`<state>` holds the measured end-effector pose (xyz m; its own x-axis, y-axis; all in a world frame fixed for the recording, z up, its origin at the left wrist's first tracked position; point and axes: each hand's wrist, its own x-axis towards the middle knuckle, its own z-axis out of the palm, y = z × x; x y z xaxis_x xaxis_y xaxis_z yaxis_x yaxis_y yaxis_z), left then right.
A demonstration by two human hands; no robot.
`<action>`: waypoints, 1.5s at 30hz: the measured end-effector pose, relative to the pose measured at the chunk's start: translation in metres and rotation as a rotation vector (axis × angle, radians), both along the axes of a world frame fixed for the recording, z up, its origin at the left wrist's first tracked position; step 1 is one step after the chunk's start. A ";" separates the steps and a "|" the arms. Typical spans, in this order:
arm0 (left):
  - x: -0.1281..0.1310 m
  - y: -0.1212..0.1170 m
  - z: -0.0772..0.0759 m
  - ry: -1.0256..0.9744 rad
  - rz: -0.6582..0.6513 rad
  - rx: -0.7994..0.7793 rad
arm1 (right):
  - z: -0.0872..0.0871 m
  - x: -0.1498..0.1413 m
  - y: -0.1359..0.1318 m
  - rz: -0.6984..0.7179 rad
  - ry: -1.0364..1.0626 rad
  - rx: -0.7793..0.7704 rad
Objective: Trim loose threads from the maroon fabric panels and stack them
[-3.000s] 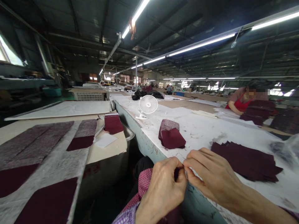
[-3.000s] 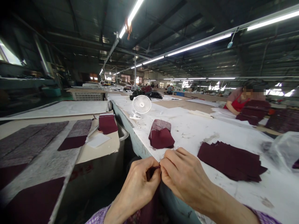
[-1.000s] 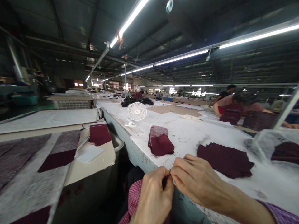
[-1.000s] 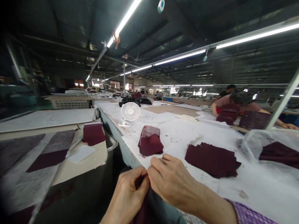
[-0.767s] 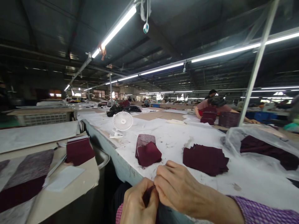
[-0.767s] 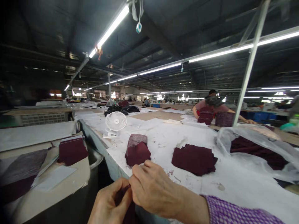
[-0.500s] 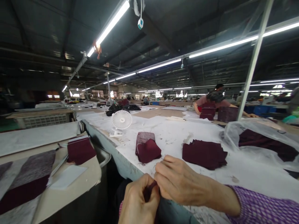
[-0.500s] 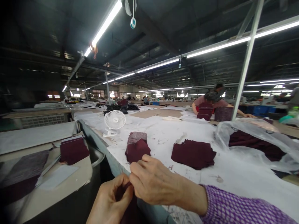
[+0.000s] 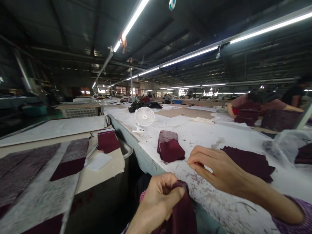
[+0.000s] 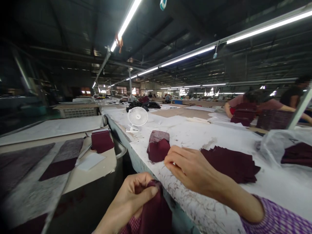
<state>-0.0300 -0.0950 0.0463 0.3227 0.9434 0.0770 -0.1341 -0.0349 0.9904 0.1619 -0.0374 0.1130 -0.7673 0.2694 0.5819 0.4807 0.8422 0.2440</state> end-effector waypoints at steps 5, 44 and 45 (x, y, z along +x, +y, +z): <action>0.000 0.002 0.002 -0.001 0.064 0.067 | -0.006 -0.018 -0.025 0.096 0.025 0.014; 0.013 -0.002 -0.009 -0.058 -0.009 0.029 | -0.003 -0.010 0.001 0.025 0.290 -0.691; 0.014 -0.002 -0.010 -0.084 -0.009 0.020 | -0.001 -0.008 0.001 0.039 0.301 -0.698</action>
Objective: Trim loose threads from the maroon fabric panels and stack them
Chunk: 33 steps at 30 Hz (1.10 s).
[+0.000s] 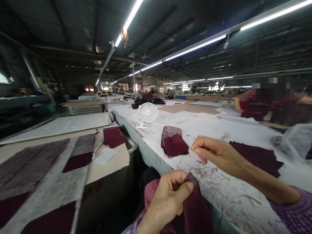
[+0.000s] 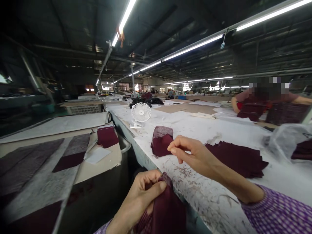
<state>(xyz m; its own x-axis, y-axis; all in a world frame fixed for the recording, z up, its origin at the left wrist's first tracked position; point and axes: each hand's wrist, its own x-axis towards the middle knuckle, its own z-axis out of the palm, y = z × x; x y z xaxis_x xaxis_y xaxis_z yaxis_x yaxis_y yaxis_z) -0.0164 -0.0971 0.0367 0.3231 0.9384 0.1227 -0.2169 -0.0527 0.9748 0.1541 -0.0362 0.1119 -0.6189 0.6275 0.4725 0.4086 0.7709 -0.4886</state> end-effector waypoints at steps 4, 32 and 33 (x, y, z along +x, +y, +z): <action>-0.001 0.001 0.001 -0.080 0.038 0.017 | 0.000 0.000 -0.008 0.143 -0.099 0.126; -0.013 -0.003 0.006 0.181 0.094 0.166 | -0.004 -0.007 -0.025 0.165 -0.335 0.723; -0.012 -0.003 0.004 0.212 0.112 0.195 | -0.005 -0.009 -0.027 0.170 -0.378 0.797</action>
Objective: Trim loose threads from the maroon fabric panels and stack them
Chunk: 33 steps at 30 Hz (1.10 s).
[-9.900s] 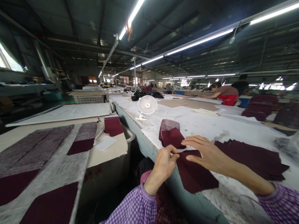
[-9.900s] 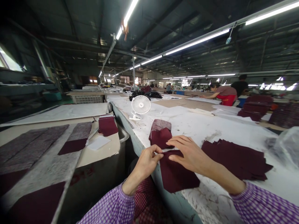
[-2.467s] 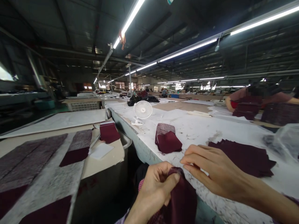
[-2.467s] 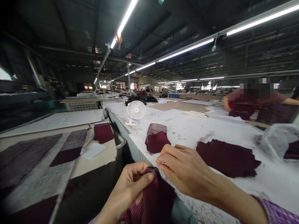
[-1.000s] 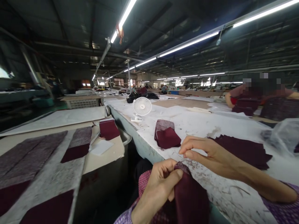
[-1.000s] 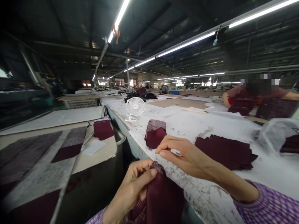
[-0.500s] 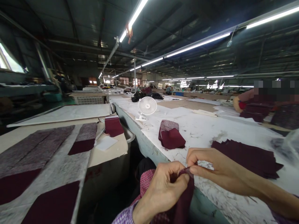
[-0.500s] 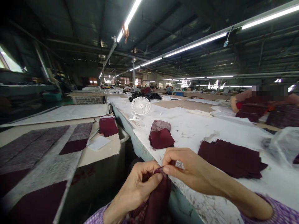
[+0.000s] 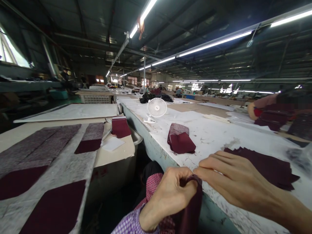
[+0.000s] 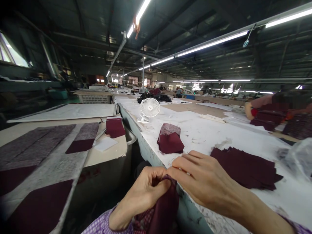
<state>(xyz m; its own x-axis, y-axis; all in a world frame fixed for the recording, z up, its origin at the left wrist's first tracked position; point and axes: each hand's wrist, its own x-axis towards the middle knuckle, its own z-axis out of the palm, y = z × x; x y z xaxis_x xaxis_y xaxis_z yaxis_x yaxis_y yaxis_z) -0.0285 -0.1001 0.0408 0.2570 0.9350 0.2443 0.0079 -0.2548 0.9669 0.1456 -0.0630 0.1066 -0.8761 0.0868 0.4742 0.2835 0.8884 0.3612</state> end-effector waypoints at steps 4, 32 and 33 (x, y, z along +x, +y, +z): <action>0.001 0.001 -0.005 0.102 0.033 0.068 | -0.004 -0.004 -0.001 -0.003 -0.070 0.166; -0.002 -0.005 -0.004 0.109 -0.086 0.146 | -0.024 0.000 0.035 -0.308 0.332 -1.082; -0.002 -0.004 -0.004 0.033 -0.104 0.080 | -0.024 0.002 0.040 -0.243 0.374 -1.226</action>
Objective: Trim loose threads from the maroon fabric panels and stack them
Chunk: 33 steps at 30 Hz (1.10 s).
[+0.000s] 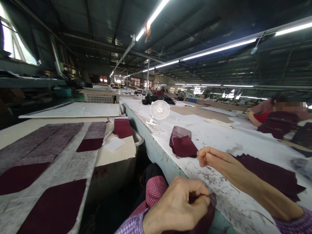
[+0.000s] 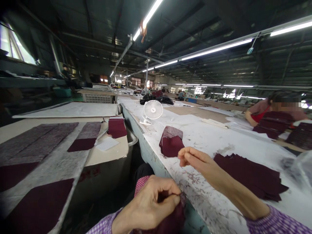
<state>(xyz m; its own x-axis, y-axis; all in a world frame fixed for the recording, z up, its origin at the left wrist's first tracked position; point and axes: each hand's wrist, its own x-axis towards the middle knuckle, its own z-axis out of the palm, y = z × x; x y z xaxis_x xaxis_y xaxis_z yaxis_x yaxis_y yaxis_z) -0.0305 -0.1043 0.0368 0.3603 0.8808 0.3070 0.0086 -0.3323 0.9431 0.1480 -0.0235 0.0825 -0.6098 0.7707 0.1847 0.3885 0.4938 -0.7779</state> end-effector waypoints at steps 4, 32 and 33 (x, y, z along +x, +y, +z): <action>0.001 0.010 -0.002 -0.334 0.036 -0.176 | -0.003 0.005 0.005 0.336 0.038 -0.321; 0.015 0.081 -0.041 0.181 0.534 0.078 | -0.017 0.097 0.103 0.215 -0.627 0.013; 0.016 0.086 -0.039 0.230 0.558 0.107 | -0.016 0.098 0.104 0.235 -0.626 0.029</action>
